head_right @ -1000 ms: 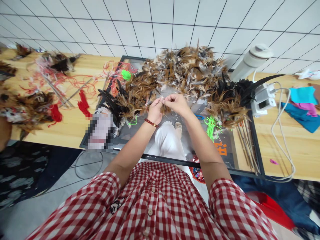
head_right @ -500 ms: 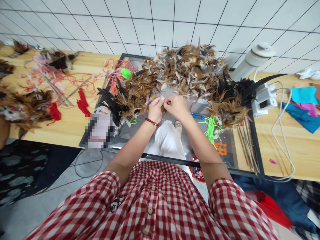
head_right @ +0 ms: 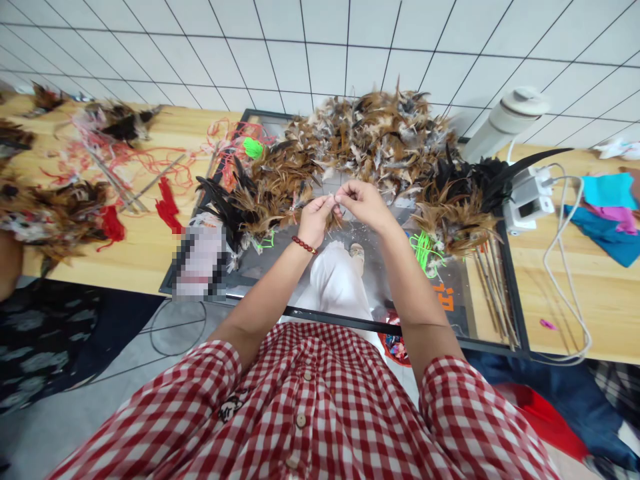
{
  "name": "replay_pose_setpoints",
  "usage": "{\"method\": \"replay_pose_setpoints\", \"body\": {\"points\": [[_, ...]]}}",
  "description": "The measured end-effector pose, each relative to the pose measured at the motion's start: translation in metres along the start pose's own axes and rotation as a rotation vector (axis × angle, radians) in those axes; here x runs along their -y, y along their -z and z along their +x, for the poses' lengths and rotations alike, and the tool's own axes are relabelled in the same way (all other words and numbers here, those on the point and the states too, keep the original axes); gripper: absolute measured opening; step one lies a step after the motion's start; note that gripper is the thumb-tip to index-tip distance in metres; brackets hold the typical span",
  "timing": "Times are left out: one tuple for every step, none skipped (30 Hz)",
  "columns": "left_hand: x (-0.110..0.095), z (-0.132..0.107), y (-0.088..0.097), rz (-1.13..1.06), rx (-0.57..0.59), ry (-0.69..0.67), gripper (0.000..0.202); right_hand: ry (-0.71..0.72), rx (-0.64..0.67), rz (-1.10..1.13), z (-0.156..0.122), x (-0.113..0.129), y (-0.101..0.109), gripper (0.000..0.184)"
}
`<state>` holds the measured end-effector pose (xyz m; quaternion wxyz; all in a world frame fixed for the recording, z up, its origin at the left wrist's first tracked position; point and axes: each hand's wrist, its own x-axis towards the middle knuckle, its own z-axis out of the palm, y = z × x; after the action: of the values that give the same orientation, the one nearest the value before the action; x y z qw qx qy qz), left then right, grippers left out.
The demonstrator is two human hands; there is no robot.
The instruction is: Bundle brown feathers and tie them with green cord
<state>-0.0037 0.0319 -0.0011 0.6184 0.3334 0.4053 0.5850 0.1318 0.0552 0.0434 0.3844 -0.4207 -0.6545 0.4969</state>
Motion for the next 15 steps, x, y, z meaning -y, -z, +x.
{"method": "replay_pose_setpoints", "body": {"points": [[-0.001,-0.001,0.0,0.003,0.014,0.01,0.024,0.004,-0.013,-0.017,0.0,-0.001,0.0,0.034],[-0.001,-0.001,-0.001,0.008,0.023,0.024,0.024,0.009,-0.032,-0.037,0.001,-0.002,0.001,0.031],[-0.002,-0.002,-0.001,0.015,0.027,0.04,0.024,0.012,-0.053,-0.053,0.001,-0.004,0.002,0.029],[-0.003,-0.002,-0.002,0.021,0.027,0.055,0.023,0.012,-0.066,-0.06,0.002,-0.005,0.003,0.026],[-0.004,-0.003,-0.002,0.027,0.026,0.07,0.023,0.009,-0.07,-0.053,0.002,-0.006,0.004,0.025],[-0.005,-0.003,-0.002,0.031,0.028,0.085,0.023,0.004,-0.066,-0.03,0.003,-0.007,0.005,0.025],[-0.006,-0.004,-0.002,0.032,0.039,0.102,0.022,-0.003,-0.055,0.005,0.003,-0.007,0.006,0.026],[-0.007,-0.004,-0.001,0.031,0.062,0.122,0.022,-0.015,-0.038,0.048,0.003,-0.007,0.008,0.028],[-0.008,-0.005,0.0,0.029,0.1,0.146,0.023,-0.032,-0.012,0.09,0.002,-0.007,0.01,0.033],[-0.01,-0.005,0.001,0.026,0.145,0.172,0.024,-0.053,0.027,0.127,0.001,-0.007,0.012,0.039],[-0.012,-0.006,0.003,0.023,0.193,0.2,0.025,-0.075,0.078,0.154,0.0,-0.006,0.014,0.044],[-0.013,-0.007,0.004,0.019,0.237,0.228,0.026,-0.093,0.133,0.173,-0.001,-0.006,0.016,0.047],[-0.014,-0.007,0.004,0.015,0.271,0.254,0.026,-0.105,0.184,0.188,-0.003,-0.005,0.017,0.049],[-0.016,-0.008,0.005,0.009,0.296,0.273,0.027,-0.108,0.219,0.201,-0.004,-0.005,0.019,0.05],[-0.016,-0.009,0.005,0.002,0.31,0.283,0.027,-0.103,0.234,0.215,-0.005,-0.005,0.019,0.051]]}}
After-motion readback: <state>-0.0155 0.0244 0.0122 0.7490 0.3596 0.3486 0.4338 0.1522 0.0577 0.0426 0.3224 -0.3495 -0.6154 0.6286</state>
